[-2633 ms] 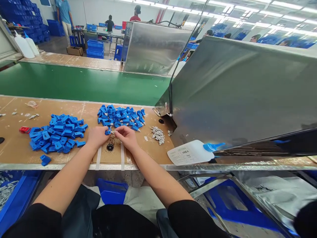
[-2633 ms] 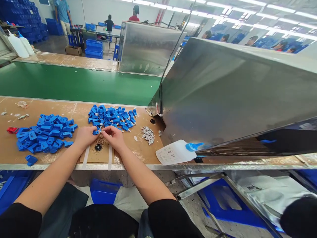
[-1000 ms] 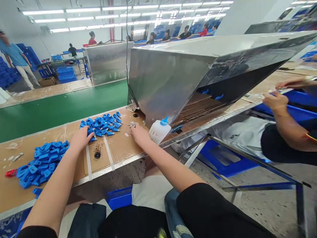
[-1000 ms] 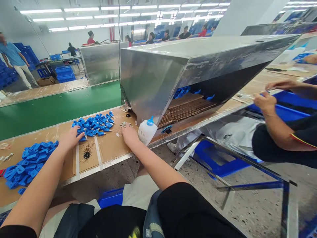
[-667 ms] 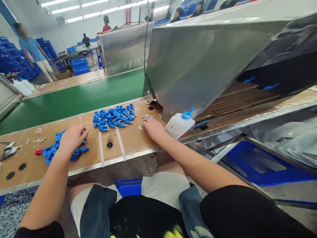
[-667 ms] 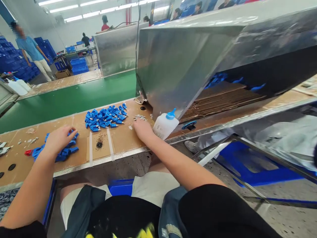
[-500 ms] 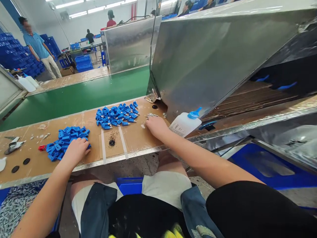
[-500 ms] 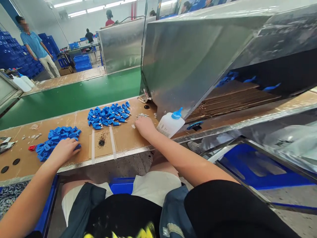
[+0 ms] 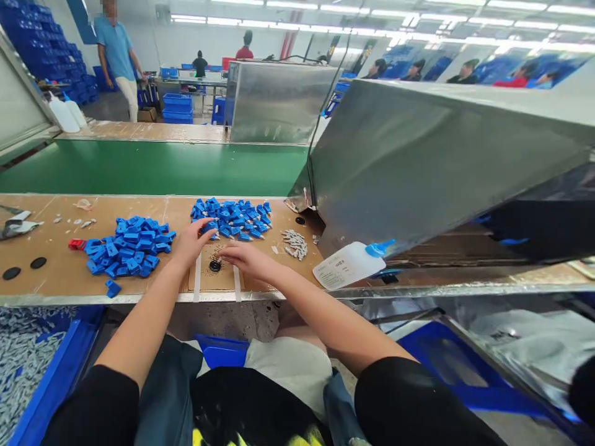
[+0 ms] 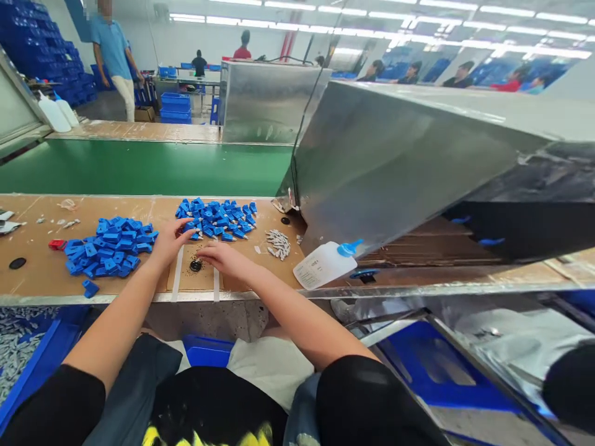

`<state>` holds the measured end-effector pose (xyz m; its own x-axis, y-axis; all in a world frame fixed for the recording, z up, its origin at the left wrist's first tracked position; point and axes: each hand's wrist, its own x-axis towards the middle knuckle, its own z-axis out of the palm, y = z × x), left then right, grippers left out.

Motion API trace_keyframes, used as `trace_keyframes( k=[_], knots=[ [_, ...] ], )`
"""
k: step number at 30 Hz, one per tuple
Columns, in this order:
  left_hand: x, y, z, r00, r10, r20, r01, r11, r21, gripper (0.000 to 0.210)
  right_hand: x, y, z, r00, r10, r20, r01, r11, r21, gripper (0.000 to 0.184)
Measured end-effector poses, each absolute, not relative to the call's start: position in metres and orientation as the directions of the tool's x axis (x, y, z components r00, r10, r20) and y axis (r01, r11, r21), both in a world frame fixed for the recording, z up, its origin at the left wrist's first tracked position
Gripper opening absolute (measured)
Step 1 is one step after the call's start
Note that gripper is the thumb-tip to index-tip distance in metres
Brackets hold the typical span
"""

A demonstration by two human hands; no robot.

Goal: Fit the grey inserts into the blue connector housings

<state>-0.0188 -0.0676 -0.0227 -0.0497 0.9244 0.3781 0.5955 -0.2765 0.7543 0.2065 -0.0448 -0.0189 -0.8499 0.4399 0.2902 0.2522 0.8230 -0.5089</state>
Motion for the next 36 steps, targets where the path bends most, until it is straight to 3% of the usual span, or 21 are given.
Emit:
trace_keyframes(
  k=[5,9,17,20,22,26,29,32,36],
  knots=[
    [-0.018,-0.062,-0.053,-0.066,0.928,0.368,0.523,-0.282,0.805,0.03,0.207,-0.045,-0.022,-0.932,0.295,0.209,0.229,0.929,-0.292,0.031],
    [-0.023,-0.064,-0.06,-0.069,0.969,0.236,0.38,-0.193,0.904,0.037,0.206,-0.044,-0.018,-0.972,0.205,0.115,0.192,0.975,-0.114,0.029],
    [-0.018,-0.065,-0.055,-0.131,0.989,0.065,0.086,-0.054,0.995,0.052,0.192,-0.042,-0.006,-0.985,0.171,-0.025,0.172,0.985,-0.025,0.025],
    [-0.016,-0.066,-0.054,-0.135,0.991,-0.005,0.017,0.007,1.0,0.05,0.194,-0.04,-0.008,-0.983,0.183,0.006,0.18,0.976,-0.125,0.025],
    [-0.015,-0.067,-0.053,-0.166,0.986,-0.031,0.038,0.038,0.999,0.046,0.2,-0.04,-0.011,-0.961,0.255,0.107,0.217,0.936,-0.278,0.023],
    [-0.011,-0.065,-0.051,-0.203,0.978,-0.046,0.102,0.068,0.992,0.039,0.213,-0.042,-0.021,-0.788,0.523,0.325,0.251,0.754,-0.607,0.021],
    [-0.009,-0.063,-0.052,-0.195,0.98,-0.044,0.176,0.079,0.981,0.038,0.212,-0.044,-0.033,-0.602,0.706,0.373,0.209,0.59,-0.78,0.02],
    [-0.01,-0.062,-0.054,-0.168,0.986,0.013,0.291,0.037,0.956,0.041,0.2,-0.043,-0.044,-0.468,0.8,0.376,0.13,0.483,-0.866,0.023],
    [-0.012,-0.06,-0.056,-0.161,0.981,0.104,0.454,-0.02,0.891,0.045,0.185,-0.039,-0.049,-0.406,0.82,0.404,0.108,0.482,-0.869,0.02]
  ],
)
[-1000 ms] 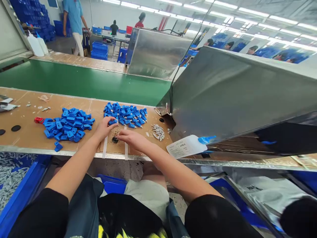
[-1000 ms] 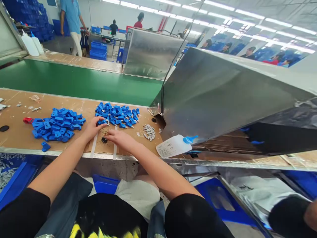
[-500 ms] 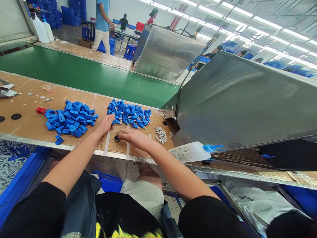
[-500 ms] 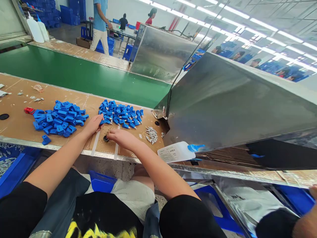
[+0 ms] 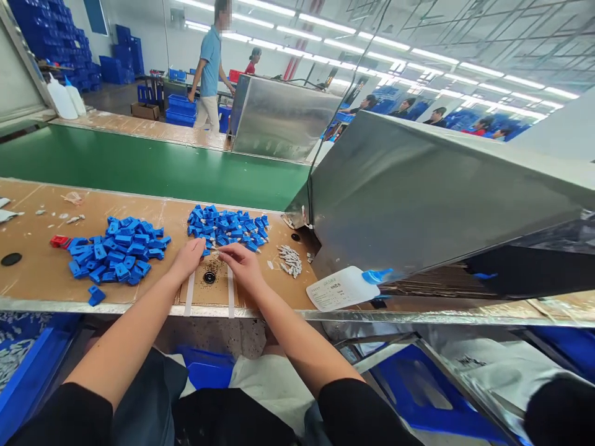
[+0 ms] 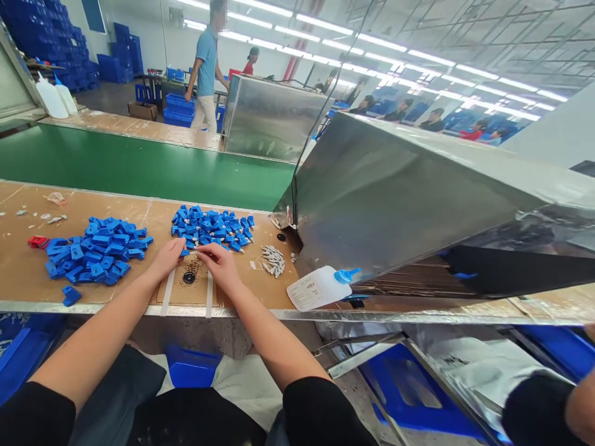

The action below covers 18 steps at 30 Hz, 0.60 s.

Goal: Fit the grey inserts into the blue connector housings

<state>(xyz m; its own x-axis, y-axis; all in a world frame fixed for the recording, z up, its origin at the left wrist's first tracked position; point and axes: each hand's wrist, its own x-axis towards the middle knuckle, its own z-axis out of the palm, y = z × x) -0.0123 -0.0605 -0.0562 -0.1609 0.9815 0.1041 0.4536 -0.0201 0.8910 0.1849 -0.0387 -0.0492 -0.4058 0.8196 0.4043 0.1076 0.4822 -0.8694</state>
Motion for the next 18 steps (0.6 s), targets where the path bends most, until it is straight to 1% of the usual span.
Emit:
trace_keyframes(
  k=[5,8,11,13,15,18],
  knots=[
    [-0.013,-0.06,-0.057,-0.165,0.98,0.108,0.471,-0.018,0.882,0.047,0.177,-0.036,-0.053,-0.398,0.816,0.42,0.12,0.5,-0.858,0.017],
    [-0.012,-0.062,-0.054,-0.163,0.976,0.145,0.508,-0.043,0.86,0.046,0.172,-0.034,-0.057,-0.411,0.822,0.395,0.153,0.49,-0.858,0.019],
    [-0.011,-0.064,-0.049,-0.177,0.966,0.189,0.581,-0.052,0.812,0.044,0.17,-0.028,-0.057,-0.472,0.829,0.301,0.204,0.435,-0.877,0.024],
    [-0.01,-0.066,-0.045,-0.184,0.96,0.213,0.634,-0.05,0.772,0.043,0.171,-0.022,-0.053,-0.555,0.79,0.261,0.26,0.463,-0.847,0.022],
    [-0.008,-0.067,-0.043,-0.171,0.959,0.227,0.694,-0.047,0.719,0.042,0.175,-0.018,-0.05,-0.63,0.738,0.242,0.296,0.516,-0.804,0.027],
    [-0.005,-0.065,-0.042,-0.133,0.966,0.223,0.772,-0.04,0.635,0.041,0.179,-0.016,-0.049,-0.673,0.703,0.23,0.283,0.532,-0.798,0.034]
  ],
)
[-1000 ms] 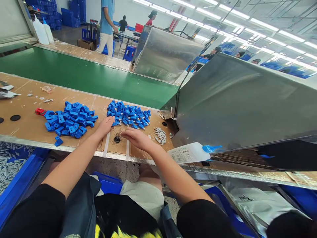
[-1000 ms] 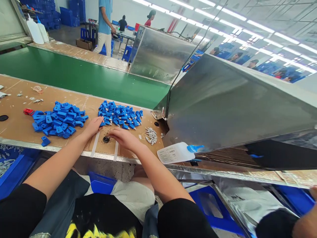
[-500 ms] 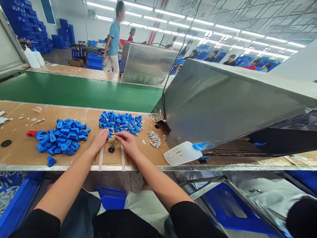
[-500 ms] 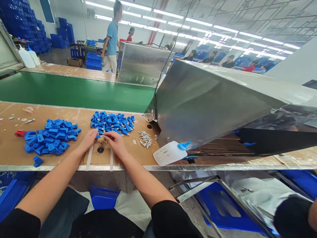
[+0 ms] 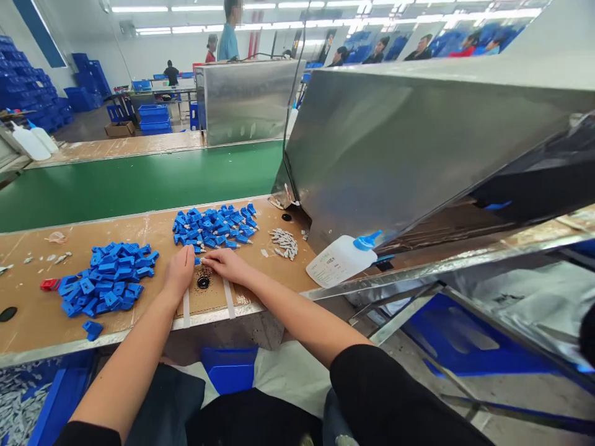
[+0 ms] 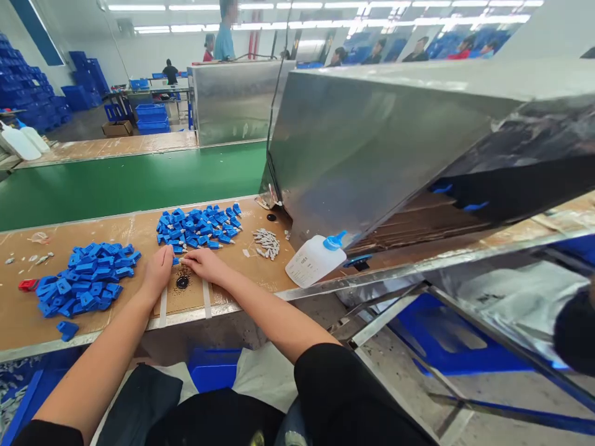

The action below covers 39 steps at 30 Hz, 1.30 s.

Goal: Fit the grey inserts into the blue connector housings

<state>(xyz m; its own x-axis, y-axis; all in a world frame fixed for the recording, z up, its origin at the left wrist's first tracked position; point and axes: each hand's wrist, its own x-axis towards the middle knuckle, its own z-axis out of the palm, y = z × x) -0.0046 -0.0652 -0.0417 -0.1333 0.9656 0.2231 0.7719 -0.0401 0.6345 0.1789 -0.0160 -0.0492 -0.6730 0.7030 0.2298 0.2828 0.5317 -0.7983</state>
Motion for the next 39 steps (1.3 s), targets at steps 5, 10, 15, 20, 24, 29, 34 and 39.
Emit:
trace_keyframes(
  k=[5,10,15,20,24,29,34,39],
  knots=[
    [0.0,-0.059,-0.041,-0.079,0.967,0.241,0.838,-0.067,0.542,0.039,0.178,-0.017,-0.059,-0.633,0.726,0.27,0.33,0.568,-0.754,0.035],
    [0.002,-0.057,-0.041,-0.078,0.962,0.262,0.894,-0.049,0.446,0.039,0.173,-0.012,-0.065,-0.62,0.735,0.274,0.437,0.613,-0.658,0.032],
    [-0.005,-0.055,-0.031,-0.02,0.973,0.231,0.932,-0.065,0.355,0.039,0.178,-0.01,-0.051,-0.683,0.667,0.3,0.459,0.71,-0.534,0.029],
    [-0.011,-0.025,0.01,0.063,0.923,0.379,0.987,-0.113,0.111,0.043,0.245,-0.027,-0.02,-0.423,0.833,0.356,0.757,0.541,-0.366,0.022],
    [-0.005,0.018,0.028,0.293,0.869,0.399,0.955,-0.287,-0.076,0.045,0.305,-0.036,-0.013,-0.198,0.964,0.177,0.946,0.236,-0.223,0.019],
    [0.0,0.035,0.02,0.319,0.885,0.338,0.947,-0.306,-0.095,0.042,0.323,-0.034,-0.022,-0.275,0.957,0.091,0.942,0.287,-0.173,0.031],
    [-0.029,-0.001,0.035,0.238,0.873,0.426,0.971,-0.228,-0.075,0.047,0.317,-0.03,-0.037,-0.417,0.863,0.285,0.743,0.504,-0.44,0.025],
    [-0.093,-0.034,0.054,0.034,0.987,0.154,0.946,0.018,-0.325,0.045,0.277,-0.03,-0.039,-0.469,0.806,0.36,0.262,0.517,-0.815,0.021]
  ],
)
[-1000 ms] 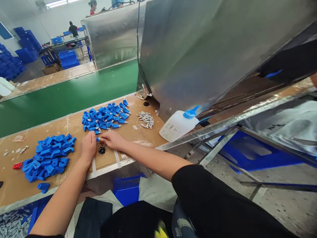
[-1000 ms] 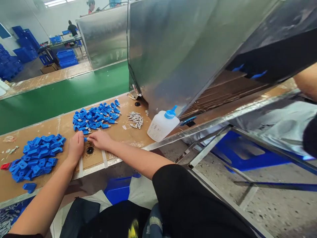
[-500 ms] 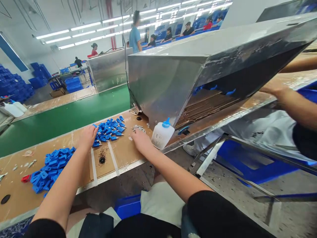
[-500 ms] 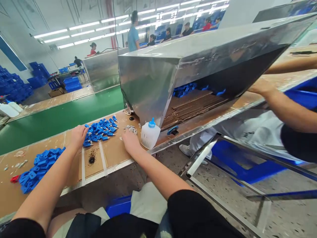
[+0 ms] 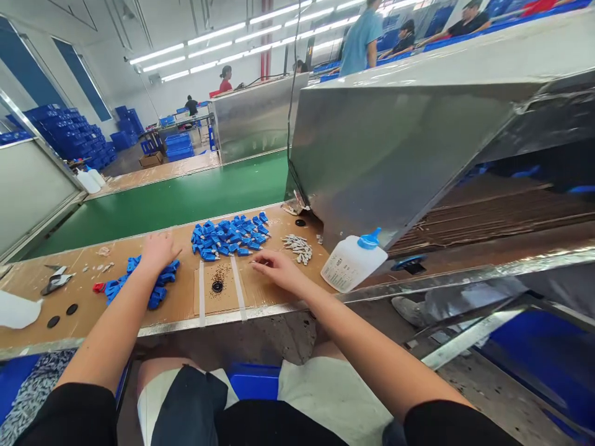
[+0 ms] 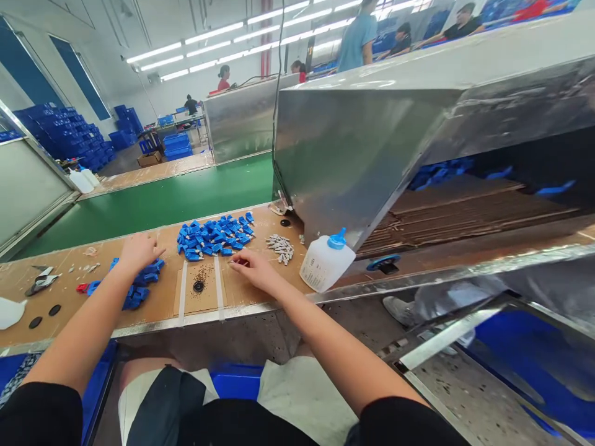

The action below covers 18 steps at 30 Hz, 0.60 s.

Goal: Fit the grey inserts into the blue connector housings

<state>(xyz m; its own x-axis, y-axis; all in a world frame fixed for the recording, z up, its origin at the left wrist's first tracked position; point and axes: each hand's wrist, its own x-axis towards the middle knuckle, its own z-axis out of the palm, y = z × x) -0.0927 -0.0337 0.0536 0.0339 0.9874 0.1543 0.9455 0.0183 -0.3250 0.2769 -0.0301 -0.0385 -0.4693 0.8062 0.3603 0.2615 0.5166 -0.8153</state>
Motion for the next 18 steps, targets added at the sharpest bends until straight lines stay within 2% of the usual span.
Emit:
trace_keyframes(
  k=[3,6,8,12,15,18],
  knots=[
    [-0.116,-0.037,0.045,-0.085,0.996,-0.013,0.921,0.074,-0.382,0.042,0.234,-0.027,-0.039,-0.501,0.773,0.389,0.054,0.476,-0.878,0.026],
    [-0.119,-0.036,0.034,-0.092,0.995,-0.049,0.935,0.069,-0.347,0.034,0.201,-0.024,-0.048,-0.587,0.719,0.373,-0.03,0.442,-0.897,0.03],
    [-0.114,-0.038,0.03,-0.077,0.997,-0.005,0.945,0.071,-0.319,0.031,0.191,-0.023,-0.057,-0.64,0.684,0.351,-0.039,0.427,-0.904,0.032],
    [-0.1,-0.049,0.026,-0.01,0.988,0.155,0.955,0.056,-0.292,0.041,0.193,-0.026,-0.068,-0.692,0.64,0.334,-0.029,0.438,-0.898,0.033],
    [-0.091,-0.056,0.02,0.003,0.997,0.078,0.938,0.024,-0.347,0.043,0.195,-0.029,-0.068,-0.722,0.602,0.341,-0.014,0.48,-0.877,0.034],
    [-0.084,-0.061,0.017,-0.012,0.999,0.032,0.942,0.022,-0.335,0.029,0.194,-0.034,-0.066,-0.741,0.565,0.364,0.006,0.547,-0.837,0.034]
  ],
)
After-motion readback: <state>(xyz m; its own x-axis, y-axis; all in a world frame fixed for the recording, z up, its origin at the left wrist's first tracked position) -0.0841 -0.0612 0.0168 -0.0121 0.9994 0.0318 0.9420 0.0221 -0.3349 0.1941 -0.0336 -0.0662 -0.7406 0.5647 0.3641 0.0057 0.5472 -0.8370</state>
